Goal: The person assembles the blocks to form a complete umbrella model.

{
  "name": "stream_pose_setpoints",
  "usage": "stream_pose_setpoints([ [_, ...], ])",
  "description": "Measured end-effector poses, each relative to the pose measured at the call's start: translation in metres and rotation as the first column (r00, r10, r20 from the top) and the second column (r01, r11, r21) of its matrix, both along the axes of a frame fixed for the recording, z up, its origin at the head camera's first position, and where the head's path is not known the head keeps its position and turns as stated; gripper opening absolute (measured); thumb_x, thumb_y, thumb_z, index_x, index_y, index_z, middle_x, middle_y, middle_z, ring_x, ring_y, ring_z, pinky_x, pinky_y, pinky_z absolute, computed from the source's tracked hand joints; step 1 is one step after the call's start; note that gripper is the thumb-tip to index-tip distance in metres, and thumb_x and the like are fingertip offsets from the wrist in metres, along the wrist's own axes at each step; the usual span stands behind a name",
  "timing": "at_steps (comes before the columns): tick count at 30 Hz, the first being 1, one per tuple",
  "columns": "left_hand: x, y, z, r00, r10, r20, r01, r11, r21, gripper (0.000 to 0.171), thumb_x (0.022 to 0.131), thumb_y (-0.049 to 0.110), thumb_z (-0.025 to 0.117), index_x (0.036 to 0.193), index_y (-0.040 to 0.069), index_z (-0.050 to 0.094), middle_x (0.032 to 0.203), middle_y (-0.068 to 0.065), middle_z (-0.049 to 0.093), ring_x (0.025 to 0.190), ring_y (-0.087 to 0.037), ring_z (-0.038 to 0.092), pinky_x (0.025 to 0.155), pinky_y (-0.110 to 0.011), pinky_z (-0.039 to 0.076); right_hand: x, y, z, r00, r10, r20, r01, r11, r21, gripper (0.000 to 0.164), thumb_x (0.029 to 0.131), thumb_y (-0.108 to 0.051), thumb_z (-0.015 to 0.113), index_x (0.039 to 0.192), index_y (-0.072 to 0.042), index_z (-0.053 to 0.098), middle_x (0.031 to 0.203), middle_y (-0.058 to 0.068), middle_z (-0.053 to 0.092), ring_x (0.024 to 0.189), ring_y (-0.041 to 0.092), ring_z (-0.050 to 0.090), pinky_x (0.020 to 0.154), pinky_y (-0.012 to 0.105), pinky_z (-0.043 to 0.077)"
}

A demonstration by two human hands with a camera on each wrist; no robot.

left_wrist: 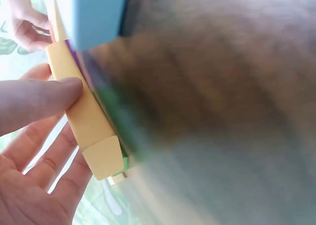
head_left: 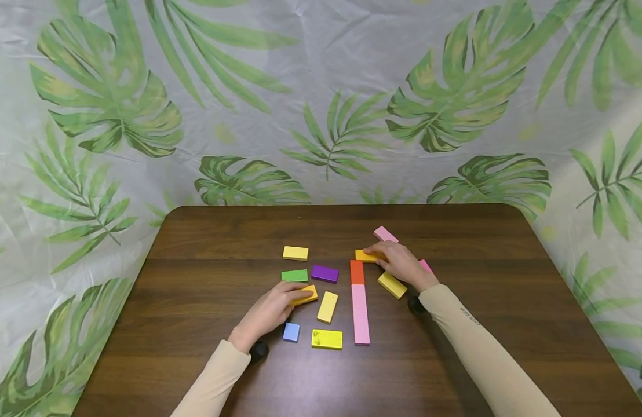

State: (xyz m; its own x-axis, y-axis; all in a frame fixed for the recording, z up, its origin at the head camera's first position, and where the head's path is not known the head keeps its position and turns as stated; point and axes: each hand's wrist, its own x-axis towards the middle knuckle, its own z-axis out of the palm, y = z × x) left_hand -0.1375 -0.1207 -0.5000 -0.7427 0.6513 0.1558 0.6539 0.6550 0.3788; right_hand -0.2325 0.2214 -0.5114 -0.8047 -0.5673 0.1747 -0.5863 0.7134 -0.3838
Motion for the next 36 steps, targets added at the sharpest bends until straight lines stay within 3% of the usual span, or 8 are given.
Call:
stream_pose_setpoints([
  [5, -0.009, 0.002, 0.007, 0.999, -0.007, -0.036, 0.008, 1.000, 0.026, 0.041, 0.087, -0.003, 0.066, 0.125, 0.013, 0.066, 0.126, -0.011, 0.059, 0.115, -0.026, 0.054, 0.093, -0.037, 0.047, 0.000, 0.000, -0.001, 1.000, -0.005, 0.001, 0.005, 1.000, 0.009, 0.033, 0.085, 0.003, 0.068, 0.117, -0.004, 0.066, 0.118, 0.013, 0.064, 0.113, 0.034, 0.056, 0.097, 0.050, 0.041],
  [12, -0.033, 0.011, 0.012, 0.995, -0.045, -0.092, 0.050, 0.997, 0.062, 0.042, 0.085, -0.008, 0.065, 0.123, 0.011, 0.066, 0.126, -0.009, 0.059, 0.116, -0.025, 0.053, 0.095, -0.036, 0.045, -0.001, 0.001, 0.000, 1.000, -0.007, 0.003, 0.007, 1.000, 0.008, 0.033, 0.085, 0.002, 0.068, 0.118, -0.005, 0.067, 0.117, 0.013, 0.064, 0.113, 0.033, 0.056, 0.098, 0.049, 0.041],
  [24, -0.074, 0.036, 0.012, 0.998, -0.049, -0.032, 0.049, 0.999, -0.012, 0.041, 0.088, -0.011, 0.058, 0.121, 0.011, 0.068, 0.130, -0.007, 0.057, 0.118, -0.024, 0.052, 0.101, -0.037, 0.041, -0.002, 0.001, 0.000, 1.000, -0.005, 0.014, 0.005, 1.000, 0.018, 0.033, 0.086, 0.000, 0.068, 0.119, -0.005, 0.066, 0.119, 0.012, 0.063, 0.115, 0.033, 0.055, 0.099, 0.050, 0.040],
  [36, -0.103, 0.066, 0.012, 0.998, -0.049, 0.033, 0.051, 0.997, -0.054, 0.044, 0.088, -0.012, 0.052, 0.121, 0.012, 0.068, 0.129, -0.005, 0.058, 0.114, -0.023, 0.053, 0.099, -0.033, 0.041, -0.001, 0.001, 0.000, 1.000, -0.004, 0.018, 0.004, 1.000, 0.023, 0.032, 0.087, 0.000, 0.067, 0.119, -0.005, 0.066, 0.119, 0.012, 0.064, 0.115, 0.033, 0.055, 0.099, 0.050, 0.040],
])
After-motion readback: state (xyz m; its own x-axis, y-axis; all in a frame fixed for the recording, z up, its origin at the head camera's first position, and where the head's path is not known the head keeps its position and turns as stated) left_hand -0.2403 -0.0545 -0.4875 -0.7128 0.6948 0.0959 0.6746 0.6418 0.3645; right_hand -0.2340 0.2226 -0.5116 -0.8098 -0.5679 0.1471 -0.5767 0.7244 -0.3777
